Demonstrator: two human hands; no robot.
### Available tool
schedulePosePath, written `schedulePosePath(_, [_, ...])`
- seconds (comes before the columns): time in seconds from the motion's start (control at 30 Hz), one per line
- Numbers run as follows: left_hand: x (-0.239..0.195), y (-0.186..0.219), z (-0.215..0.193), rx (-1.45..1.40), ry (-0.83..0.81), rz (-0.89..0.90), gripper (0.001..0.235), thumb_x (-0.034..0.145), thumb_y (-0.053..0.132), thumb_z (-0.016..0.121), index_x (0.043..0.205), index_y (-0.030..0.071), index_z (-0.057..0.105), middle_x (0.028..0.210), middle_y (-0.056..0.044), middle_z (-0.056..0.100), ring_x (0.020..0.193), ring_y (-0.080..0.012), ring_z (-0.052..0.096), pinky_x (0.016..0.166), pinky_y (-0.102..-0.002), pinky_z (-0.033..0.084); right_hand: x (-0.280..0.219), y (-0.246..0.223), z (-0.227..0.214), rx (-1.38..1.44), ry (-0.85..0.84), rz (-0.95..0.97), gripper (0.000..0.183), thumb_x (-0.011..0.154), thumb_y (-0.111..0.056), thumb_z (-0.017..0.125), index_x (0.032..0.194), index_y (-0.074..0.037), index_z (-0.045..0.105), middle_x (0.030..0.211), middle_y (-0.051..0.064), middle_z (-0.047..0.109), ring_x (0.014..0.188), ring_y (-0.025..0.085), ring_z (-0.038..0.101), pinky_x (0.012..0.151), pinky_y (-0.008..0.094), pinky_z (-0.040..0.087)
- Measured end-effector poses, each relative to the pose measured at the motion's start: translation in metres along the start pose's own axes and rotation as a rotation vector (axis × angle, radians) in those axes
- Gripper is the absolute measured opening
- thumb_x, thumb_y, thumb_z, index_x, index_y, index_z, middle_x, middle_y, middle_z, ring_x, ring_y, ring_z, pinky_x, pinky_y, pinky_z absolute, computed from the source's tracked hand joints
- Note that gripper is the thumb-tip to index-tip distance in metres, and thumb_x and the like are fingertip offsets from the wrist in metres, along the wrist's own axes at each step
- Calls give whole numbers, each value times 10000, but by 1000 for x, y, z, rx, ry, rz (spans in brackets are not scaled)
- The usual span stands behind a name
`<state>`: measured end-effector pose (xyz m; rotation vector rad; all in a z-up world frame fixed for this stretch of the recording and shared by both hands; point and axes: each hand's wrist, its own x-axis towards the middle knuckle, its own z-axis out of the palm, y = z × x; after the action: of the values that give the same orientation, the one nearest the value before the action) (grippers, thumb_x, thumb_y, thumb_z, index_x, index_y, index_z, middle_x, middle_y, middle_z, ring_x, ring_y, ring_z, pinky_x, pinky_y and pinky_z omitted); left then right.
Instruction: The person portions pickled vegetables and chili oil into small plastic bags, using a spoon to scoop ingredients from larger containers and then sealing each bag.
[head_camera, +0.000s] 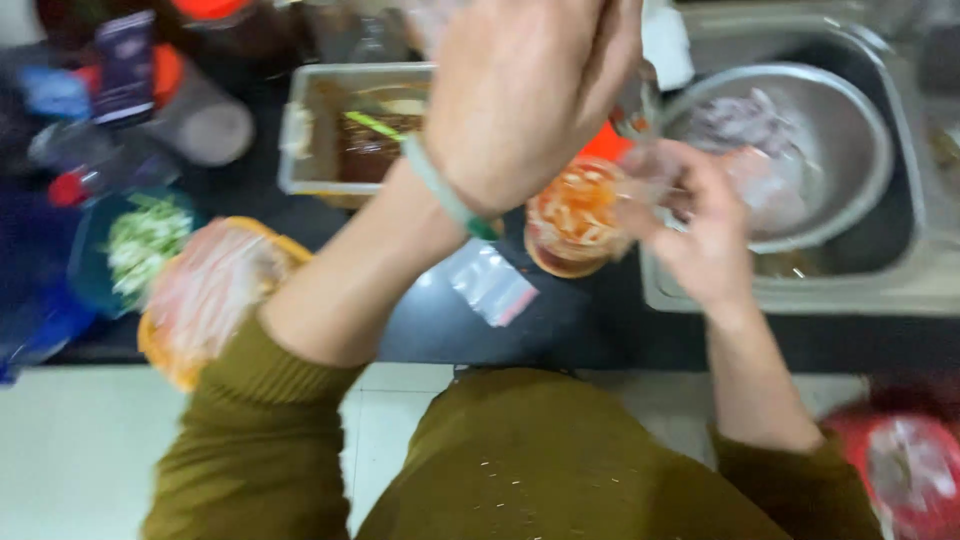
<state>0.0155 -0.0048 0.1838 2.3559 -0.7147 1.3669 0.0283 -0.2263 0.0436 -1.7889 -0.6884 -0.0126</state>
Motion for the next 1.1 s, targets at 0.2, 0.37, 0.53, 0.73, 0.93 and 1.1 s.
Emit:
schedulePosePath(0.2, [-51, -23, -6, -292, -91, -464, 266, 965, 149, 468, 707, 89, 470, 562, -76, 548, 510, -260, 563, 565, -469, 373, 5, -6, 0, -3, 83, -21, 492, 989, -23, 774, 1408, -8, 517, 1311, 152, 667, 1160, 186, 639, 1016, 300, 529])
schedulePosePath(0.37, [-66, -24, -27, -720, -184, -1132, 380, 974, 300, 441, 768, 62, 653, 567, -49, 689, 347, -132, 536, 350, -246, 449, 12, -3, 3, -98, 73, 3, 494, 979, -89, 813, 1387, -18, 545, 1274, 141, 701, 1110, 171, 659, 896, 274, 511])
schedulePosePath(0.53, [-65, -23, -34, -835, -81, -1254, 298, 948, 264, 483, 844, 51, 663, 582, -54, 666, 376, -129, 526, 350, -266, 460, 16, -3, 13, -162, 58, 7, 588, 925, -101, 855, 1421, 0, 556, 1247, 130, 676, 1055, 170, 620, 863, 294, 489])
schedulePosePath(0.73, [-59, -1, -41, -547, -50, -712, 257, 1072, 277, 420, 975, 120, 600, 680, 13, 679, 530, -102, 619, 542, -259, 489, 15, -12, 20, -252, 57, -52, 649, 894, -133, 875, 1415, 60, 540, 1245, 182, 681, 1050, 243, 636, 907, 353, 505])
schedulePosePath(0.93, [-43, 17, -52, -358, -52, -319, 178, 1132, 103, 470, 1156, 20, 626, 1074, -114, 732, 887, -238, 723, 842, -351, 561, 13, -13, 17, -113, 76, -24, 571, 901, -119, 829, 1377, -38, 523, 1292, 112, 687, 1182, 190, 655, 934, 311, 530])
schedulePosePath(1.1, [-38, 18, -55, -389, -62, -376, 222, 1165, 115, 423, 1175, 22, 624, 874, -70, 700, 656, -136, 626, 697, -289, 514, 12, -18, 5, -51, 82, -3, 529, 911, -196, 817, 1349, -62, 552, 1280, 77, 698, 1217, 193, 665, 916, 328, 562])
